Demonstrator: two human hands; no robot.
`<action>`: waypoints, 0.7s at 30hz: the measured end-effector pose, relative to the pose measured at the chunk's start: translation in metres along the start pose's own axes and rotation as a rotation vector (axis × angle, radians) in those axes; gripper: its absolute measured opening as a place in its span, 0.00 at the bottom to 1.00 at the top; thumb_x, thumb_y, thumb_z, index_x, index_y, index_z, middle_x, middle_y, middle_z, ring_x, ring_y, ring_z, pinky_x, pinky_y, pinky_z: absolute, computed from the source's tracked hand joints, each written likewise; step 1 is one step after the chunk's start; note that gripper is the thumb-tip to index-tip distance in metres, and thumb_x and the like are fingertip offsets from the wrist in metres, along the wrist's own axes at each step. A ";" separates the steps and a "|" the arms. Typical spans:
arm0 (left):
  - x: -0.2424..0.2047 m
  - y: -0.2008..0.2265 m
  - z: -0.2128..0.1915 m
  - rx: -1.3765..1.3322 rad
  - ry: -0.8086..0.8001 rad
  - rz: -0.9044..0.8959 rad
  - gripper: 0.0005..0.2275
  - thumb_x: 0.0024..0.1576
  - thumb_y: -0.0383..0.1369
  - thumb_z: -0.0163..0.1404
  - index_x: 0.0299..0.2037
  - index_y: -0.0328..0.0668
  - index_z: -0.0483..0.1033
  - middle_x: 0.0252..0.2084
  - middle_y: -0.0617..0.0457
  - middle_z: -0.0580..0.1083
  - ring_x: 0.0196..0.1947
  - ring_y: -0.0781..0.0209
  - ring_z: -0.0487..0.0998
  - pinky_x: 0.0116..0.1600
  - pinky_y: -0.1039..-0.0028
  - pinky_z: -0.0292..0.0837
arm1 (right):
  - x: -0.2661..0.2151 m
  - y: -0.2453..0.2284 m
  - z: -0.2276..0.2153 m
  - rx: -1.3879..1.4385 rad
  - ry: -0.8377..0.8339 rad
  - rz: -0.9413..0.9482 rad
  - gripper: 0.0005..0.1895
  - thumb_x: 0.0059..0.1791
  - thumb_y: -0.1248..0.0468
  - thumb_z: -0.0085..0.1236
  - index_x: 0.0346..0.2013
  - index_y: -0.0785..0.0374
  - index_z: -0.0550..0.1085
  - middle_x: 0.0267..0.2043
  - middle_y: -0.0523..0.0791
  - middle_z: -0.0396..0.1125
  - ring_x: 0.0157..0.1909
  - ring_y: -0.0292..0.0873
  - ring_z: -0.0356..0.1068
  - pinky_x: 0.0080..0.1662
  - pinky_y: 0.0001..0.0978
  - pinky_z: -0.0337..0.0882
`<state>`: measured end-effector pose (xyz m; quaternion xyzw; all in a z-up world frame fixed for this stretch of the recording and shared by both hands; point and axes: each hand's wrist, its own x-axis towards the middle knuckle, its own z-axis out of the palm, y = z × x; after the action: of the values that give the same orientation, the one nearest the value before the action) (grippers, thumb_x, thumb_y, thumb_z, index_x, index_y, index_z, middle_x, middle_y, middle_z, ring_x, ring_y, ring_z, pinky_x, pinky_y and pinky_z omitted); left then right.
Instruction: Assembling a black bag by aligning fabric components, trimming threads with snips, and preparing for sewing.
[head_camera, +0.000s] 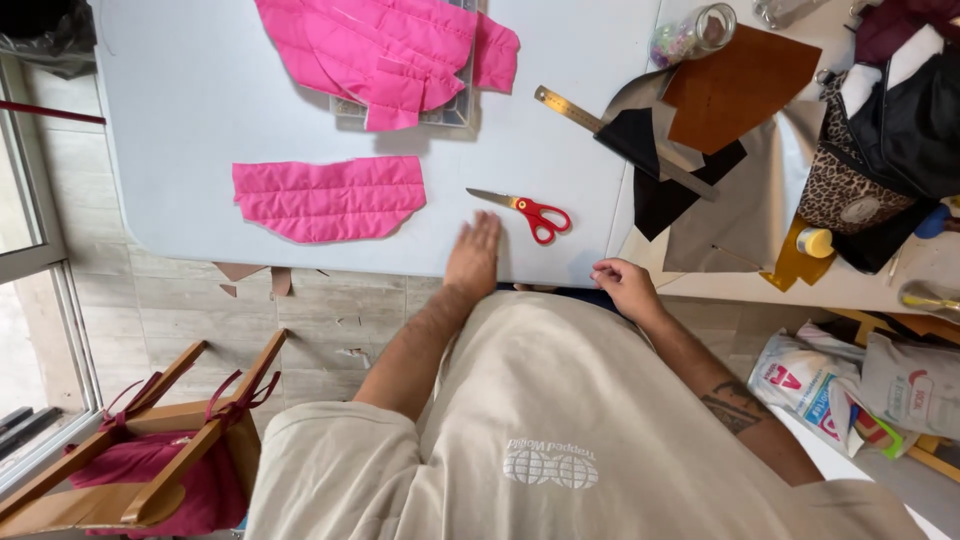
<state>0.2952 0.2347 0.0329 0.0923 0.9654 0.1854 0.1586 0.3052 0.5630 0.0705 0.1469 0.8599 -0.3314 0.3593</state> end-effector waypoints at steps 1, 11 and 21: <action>-0.010 0.013 -0.001 -0.165 0.074 0.176 0.33 0.58 0.30 0.51 0.76 0.44 0.53 0.66 0.43 0.70 0.68 0.49 0.70 0.70 0.60 0.63 | -0.003 -0.001 -0.001 0.025 0.018 0.010 0.12 0.50 0.56 0.60 0.48 0.48 0.80 0.33 0.39 0.78 0.40 0.35 0.77 0.45 0.28 0.74; 0.039 -0.182 -0.056 0.149 0.583 -0.137 0.28 0.53 0.24 0.57 0.67 0.40 0.67 0.67 0.37 0.65 0.66 0.37 0.66 0.62 0.53 0.67 | -0.007 -0.096 -0.001 -0.471 -0.197 -0.391 0.30 0.49 0.56 0.59 0.66 0.55 0.69 0.72 0.49 0.61 0.74 0.57 0.56 0.65 0.53 0.65; 0.002 -0.259 -0.026 0.367 0.165 -0.370 0.10 0.44 0.30 0.63 0.36 0.50 0.83 0.39 0.54 0.72 0.54 0.50 0.70 0.71 0.53 0.58 | 0.034 -0.131 0.019 -0.986 -0.265 -0.371 0.44 0.49 0.53 0.60 0.75 0.65 0.53 0.84 0.47 0.28 0.80 0.60 0.33 0.72 0.57 0.46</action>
<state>0.2536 -0.0102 -0.0450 -0.0740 0.9929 -0.0180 0.0911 0.2274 0.4538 0.0969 -0.2366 0.8722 0.0379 0.4263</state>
